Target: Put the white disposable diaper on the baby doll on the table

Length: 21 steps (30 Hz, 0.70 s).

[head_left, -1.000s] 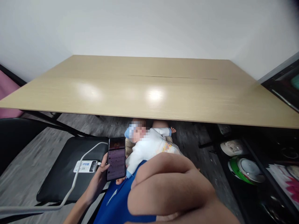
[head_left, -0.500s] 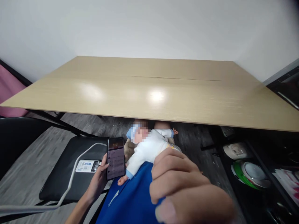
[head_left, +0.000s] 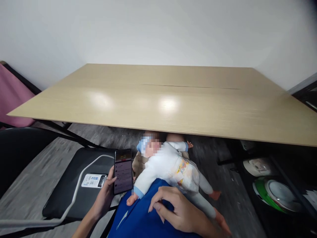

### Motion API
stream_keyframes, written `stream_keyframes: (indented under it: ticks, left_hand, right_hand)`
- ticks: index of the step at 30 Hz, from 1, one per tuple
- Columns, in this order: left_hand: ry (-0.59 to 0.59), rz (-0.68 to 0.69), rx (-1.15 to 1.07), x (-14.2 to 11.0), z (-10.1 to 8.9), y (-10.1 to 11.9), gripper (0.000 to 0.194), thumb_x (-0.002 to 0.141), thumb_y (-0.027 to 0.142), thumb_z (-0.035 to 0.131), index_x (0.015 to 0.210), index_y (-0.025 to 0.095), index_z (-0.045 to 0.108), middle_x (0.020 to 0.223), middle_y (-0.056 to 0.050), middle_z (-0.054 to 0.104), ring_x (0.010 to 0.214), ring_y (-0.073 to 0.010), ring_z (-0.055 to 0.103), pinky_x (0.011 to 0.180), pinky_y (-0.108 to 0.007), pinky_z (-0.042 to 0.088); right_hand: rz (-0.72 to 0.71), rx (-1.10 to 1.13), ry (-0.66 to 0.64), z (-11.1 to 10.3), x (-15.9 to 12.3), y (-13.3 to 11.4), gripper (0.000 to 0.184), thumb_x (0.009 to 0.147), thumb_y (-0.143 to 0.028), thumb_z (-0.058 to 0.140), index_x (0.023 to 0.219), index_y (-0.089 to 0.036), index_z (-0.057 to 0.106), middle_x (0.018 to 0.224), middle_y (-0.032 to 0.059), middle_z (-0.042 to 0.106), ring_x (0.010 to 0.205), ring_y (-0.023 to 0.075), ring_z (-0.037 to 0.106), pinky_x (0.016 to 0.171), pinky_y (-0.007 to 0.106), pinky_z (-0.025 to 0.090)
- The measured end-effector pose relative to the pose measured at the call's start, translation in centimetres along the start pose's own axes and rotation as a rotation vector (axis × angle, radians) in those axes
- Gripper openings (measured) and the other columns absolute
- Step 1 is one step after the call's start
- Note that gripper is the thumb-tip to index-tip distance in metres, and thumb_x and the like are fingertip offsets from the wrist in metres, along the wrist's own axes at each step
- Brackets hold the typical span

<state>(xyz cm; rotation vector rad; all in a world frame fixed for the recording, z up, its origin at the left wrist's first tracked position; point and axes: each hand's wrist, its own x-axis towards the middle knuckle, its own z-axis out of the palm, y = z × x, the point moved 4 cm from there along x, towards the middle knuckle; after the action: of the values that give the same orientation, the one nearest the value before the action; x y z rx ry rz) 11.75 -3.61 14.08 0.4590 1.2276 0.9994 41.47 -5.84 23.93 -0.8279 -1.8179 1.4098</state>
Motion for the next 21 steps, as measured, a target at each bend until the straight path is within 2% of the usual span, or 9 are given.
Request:
stream_keyframes:
  ticks: [5,12,21]
  left_hand:
    - [0.013,-0.007,0.035,0.2,0.5,0.9,0.093,0.092,0.05,0.074,0.175,0.035,0.033,0.16,-0.008,0.067,0.148,-0.0376,0.062,0.127,-0.048,0.046]
    - [0.098,-0.02,0.015,1.5,-0.2,0.8,0.096,0.088,0.049,0.08,0.173,0.032,0.039,0.161,-0.009,0.066,0.153,-0.0396,0.057,0.132,-0.048,0.04]
    - [0.071,-0.043,-0.009,3.4,0.2,1.3,0.099,0.093,0.045,0.076,0.178,0.03,0.028,0.157,-0.011,0.069,0.142,-0.0379,0.067,0.125,-0.047,0.05]
  right_hand:
    - [0.087,0.067,0.06,0.1,0.3,2.0,0.023,0.112,-0.035,0.064,0.106,-0.025,0.083,0.068,-0.0026,0.076,0.08,0.0147,0.068,0.089,0.026,0.051]
    - [0.23,0.136,0.124,0.2,0.1,4.6,0.027,0.109,-0.042,0.067,0.1,-0.025,0.085,0.07,-0.0012,0.075,0.076,0.015,0.07,0.087,0.028,0.051]
    - [0.303,0.199,0.108,0.5,0.3,7.1,0.043,0.113,-0.052,0.055,0.086,-0.021,0.067,0.077,-0.0001,0.07,0.078,0.0149,0.065,0.083,0.029,0.047]
